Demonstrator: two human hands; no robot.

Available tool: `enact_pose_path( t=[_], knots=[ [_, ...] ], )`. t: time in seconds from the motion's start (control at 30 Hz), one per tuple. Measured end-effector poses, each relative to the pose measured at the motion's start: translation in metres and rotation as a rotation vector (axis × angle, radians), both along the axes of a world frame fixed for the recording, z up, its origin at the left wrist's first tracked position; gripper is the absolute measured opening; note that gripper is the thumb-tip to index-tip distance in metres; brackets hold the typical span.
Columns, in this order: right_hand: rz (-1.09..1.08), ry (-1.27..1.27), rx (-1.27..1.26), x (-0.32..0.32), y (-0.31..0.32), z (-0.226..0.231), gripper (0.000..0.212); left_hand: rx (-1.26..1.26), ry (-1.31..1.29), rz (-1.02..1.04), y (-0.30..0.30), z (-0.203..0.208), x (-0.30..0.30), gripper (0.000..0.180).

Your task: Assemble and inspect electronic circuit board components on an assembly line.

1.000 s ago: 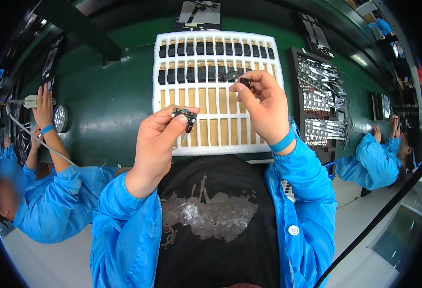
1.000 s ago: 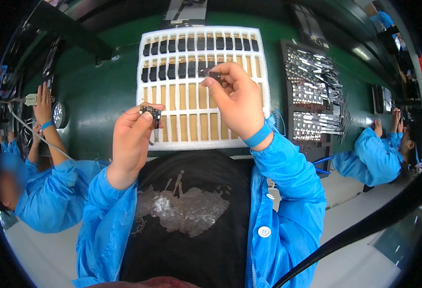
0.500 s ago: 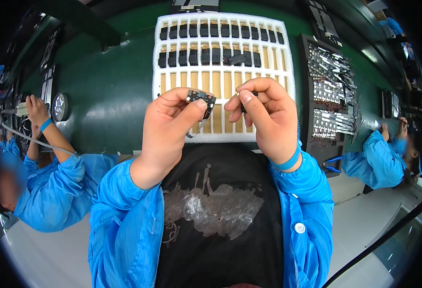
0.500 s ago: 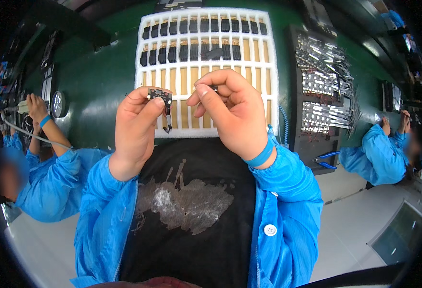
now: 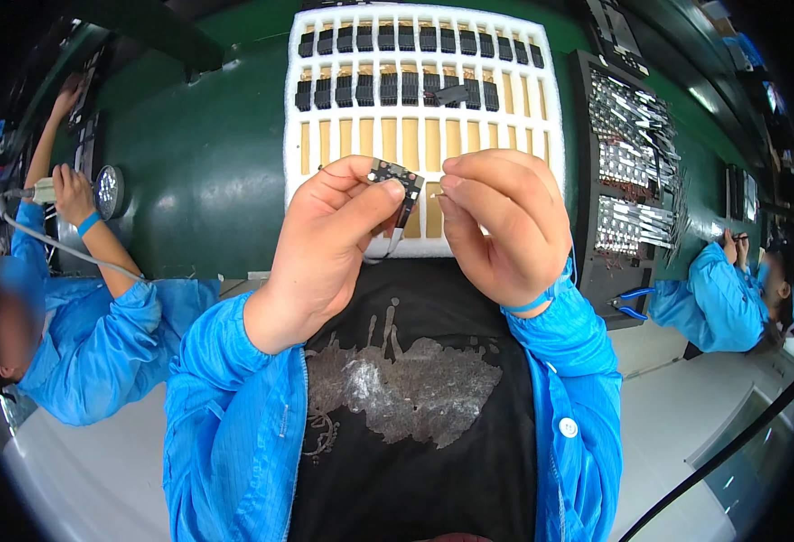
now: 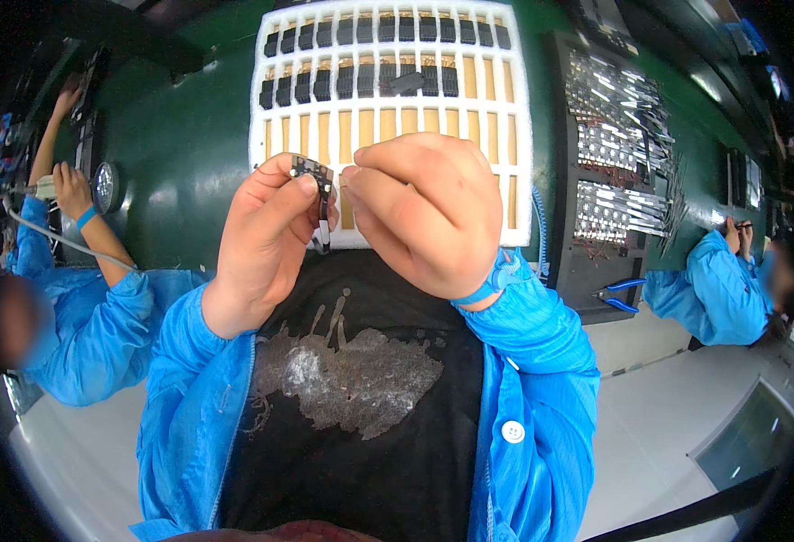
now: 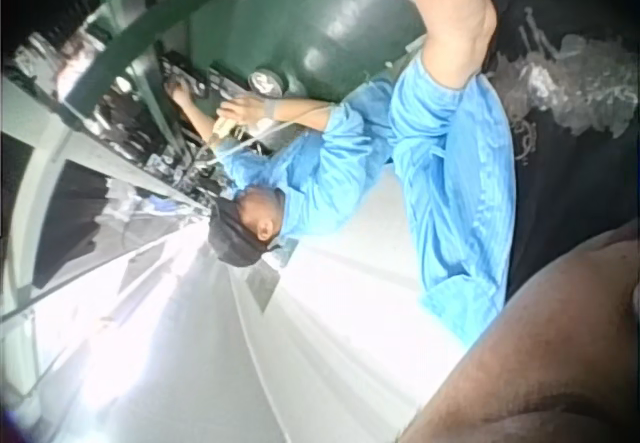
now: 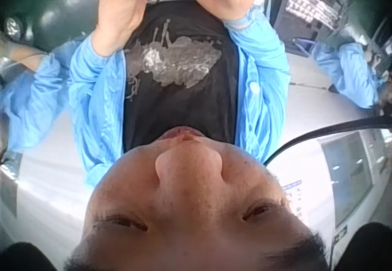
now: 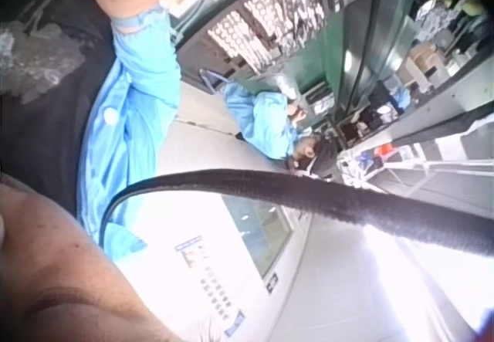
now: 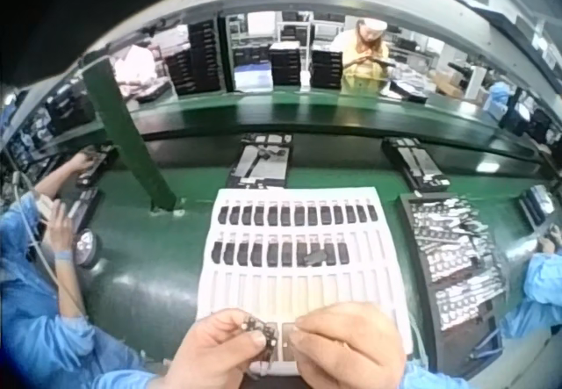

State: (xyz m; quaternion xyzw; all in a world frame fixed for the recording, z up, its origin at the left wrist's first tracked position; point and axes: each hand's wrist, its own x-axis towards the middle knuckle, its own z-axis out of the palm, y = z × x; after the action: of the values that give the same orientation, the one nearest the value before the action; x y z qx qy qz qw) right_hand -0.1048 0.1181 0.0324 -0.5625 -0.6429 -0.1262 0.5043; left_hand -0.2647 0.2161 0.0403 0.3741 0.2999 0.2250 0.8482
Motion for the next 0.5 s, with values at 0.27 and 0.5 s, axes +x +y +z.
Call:
enact_pose_path(
  t=[0.27, 0.5],
  knots=[
    [-0.057, -0.279, 0.1, 0.003, -0.0014, -0.0052, 0.037, -0.163, -0.042, -0.103, -0.0025, 0.0055, -0.0005, 0.006],
    [-0.036, -0.299, 0.126, 0.004, -0.0012, -0.0055, 0.034, -0.179, -0.077, -0.139, -0.0025, -0.0003, -0.0046, 0.024]
  ],
)
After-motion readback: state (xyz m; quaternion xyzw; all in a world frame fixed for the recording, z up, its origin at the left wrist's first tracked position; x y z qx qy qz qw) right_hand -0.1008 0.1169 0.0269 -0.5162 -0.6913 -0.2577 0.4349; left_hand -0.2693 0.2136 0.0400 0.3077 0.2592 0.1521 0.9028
